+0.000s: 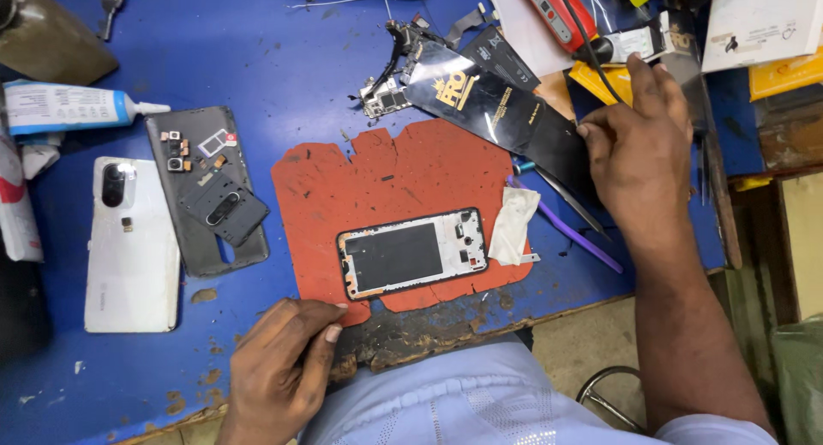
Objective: The person cleans the interior of a disassembled smartphone using a toothbrush and a cloth, then uses a utility knife to scrape adhesive residue from the frame. The person handles the phone frame, a replacement screen, and various tools on a cluttered workbench.
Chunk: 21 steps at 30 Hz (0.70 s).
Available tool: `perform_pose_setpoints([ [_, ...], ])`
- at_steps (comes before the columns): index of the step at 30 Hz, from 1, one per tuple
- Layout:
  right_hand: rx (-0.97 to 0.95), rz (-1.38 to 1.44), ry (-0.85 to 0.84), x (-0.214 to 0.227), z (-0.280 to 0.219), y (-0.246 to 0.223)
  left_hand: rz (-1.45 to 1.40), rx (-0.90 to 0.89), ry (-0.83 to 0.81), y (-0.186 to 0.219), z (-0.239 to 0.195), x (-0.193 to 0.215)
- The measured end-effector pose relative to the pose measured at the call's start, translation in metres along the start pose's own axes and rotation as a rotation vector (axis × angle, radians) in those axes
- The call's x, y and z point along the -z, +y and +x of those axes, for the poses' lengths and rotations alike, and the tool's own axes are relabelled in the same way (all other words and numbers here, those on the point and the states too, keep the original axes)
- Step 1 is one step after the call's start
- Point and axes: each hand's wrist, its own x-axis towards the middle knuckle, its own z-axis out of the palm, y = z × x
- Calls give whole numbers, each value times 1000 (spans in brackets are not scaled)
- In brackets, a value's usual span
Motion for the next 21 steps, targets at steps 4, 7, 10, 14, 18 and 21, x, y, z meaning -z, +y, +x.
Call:
perform_pose_setpoints([
  [4, 35, -7, 21, 7, 5, -2, 9, 3, -4, 1, 0, 1],
  [7, 20, -24, 46, 21, 4, -8, 6, 16, -9, 1, 0, 1],
  [10, 44, -107, 75, 39, 0, -13, 3, 27, -13, 2, -1, 1],
  [14, -11, -182, 50, 57, -3, -18, 3, 2, -15, 2, 1, 1],
  [18, -212, 110, 45, 60, -9, -15, 21, 14, -16, 3, 0, 1],
  [21, -345, 351, 83, 54, -13, -9, 48, 4, -22, 4, 2, 0],
])
